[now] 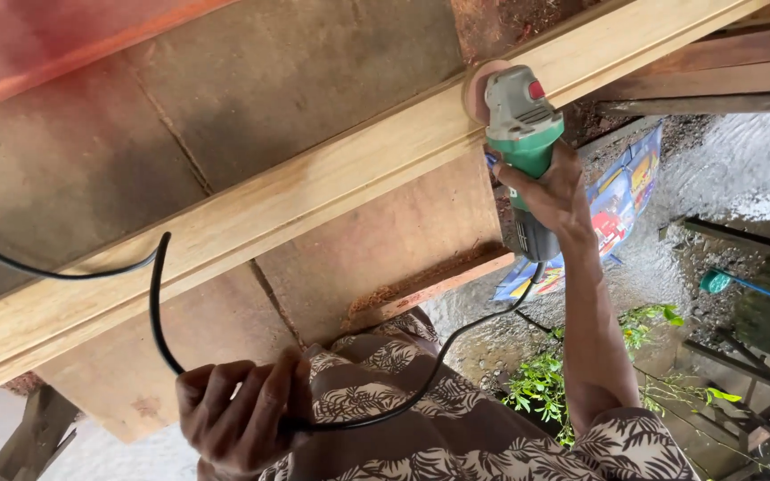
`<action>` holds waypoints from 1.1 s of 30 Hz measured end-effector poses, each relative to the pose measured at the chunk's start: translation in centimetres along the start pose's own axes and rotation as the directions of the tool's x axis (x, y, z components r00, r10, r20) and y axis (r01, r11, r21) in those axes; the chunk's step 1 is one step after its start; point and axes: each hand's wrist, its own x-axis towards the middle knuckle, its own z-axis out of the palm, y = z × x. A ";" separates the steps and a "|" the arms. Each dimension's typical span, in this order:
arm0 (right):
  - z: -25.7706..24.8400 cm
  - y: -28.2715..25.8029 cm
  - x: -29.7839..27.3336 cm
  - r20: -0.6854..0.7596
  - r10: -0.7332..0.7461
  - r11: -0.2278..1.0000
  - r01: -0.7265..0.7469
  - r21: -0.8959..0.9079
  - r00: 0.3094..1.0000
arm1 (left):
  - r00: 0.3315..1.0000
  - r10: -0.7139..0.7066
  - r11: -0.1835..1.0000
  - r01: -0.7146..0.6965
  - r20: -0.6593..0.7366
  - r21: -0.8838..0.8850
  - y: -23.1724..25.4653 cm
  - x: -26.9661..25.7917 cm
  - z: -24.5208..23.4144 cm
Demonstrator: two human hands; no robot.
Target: The person uses a handheld electric sander to smooth the surface of a long wooden plank resting on a workbench. They move the sander back and forth along the plank's length, generating sawdust, and briefly pause to reposition the plank before continuing.
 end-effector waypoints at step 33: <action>17.5 -14.9 -8.3 0.162 0.033 0.996 -0.018 -0.093 0.986 | 0.961 0.231 0.904 -0.269 0.149 0.333 -12.3 -13.0 -18.6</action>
